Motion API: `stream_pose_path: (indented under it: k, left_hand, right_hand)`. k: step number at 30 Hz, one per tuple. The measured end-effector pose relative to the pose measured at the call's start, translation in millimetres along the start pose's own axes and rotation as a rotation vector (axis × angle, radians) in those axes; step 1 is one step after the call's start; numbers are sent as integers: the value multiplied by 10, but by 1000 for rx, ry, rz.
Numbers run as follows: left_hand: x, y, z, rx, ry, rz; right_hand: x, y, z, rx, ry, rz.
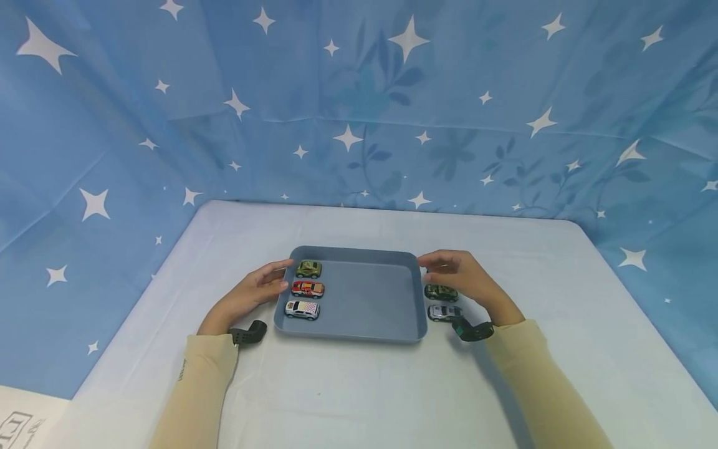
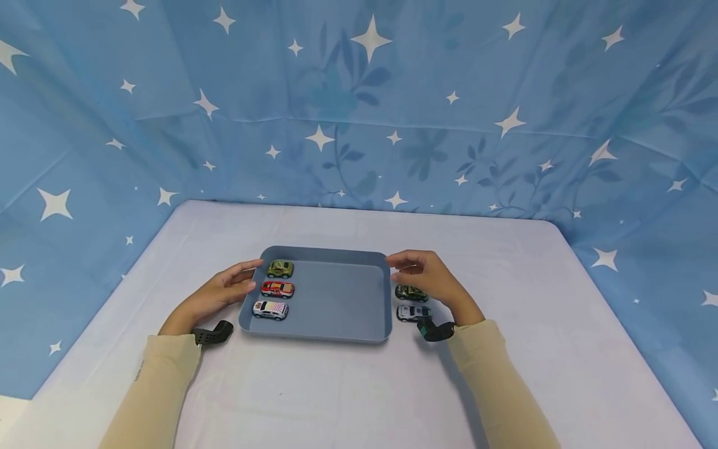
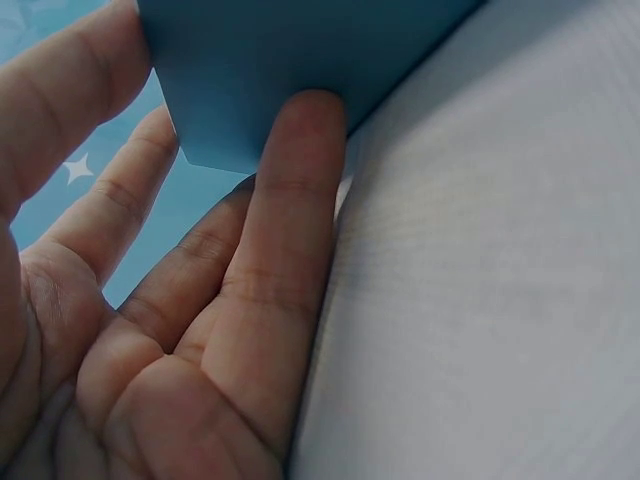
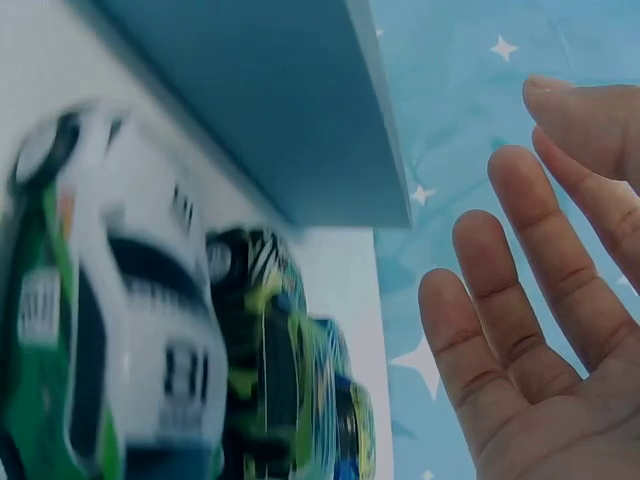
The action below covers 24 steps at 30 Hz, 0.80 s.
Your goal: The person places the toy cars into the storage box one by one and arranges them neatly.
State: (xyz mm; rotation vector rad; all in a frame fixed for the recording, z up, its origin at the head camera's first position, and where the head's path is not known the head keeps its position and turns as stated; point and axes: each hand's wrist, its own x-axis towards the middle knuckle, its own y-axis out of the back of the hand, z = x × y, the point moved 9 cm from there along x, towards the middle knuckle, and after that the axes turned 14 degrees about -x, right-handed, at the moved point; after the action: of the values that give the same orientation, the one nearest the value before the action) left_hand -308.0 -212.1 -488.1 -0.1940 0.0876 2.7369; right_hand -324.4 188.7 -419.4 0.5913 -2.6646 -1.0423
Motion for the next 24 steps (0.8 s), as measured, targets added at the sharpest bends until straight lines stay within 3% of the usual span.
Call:
stream_pose_path:
  k: [24]
  left_hand:
    - [-2, 5, -19, -11, -11, -9]
  right_hand:
    - [-42, 236, 388, -102, -53, 64]
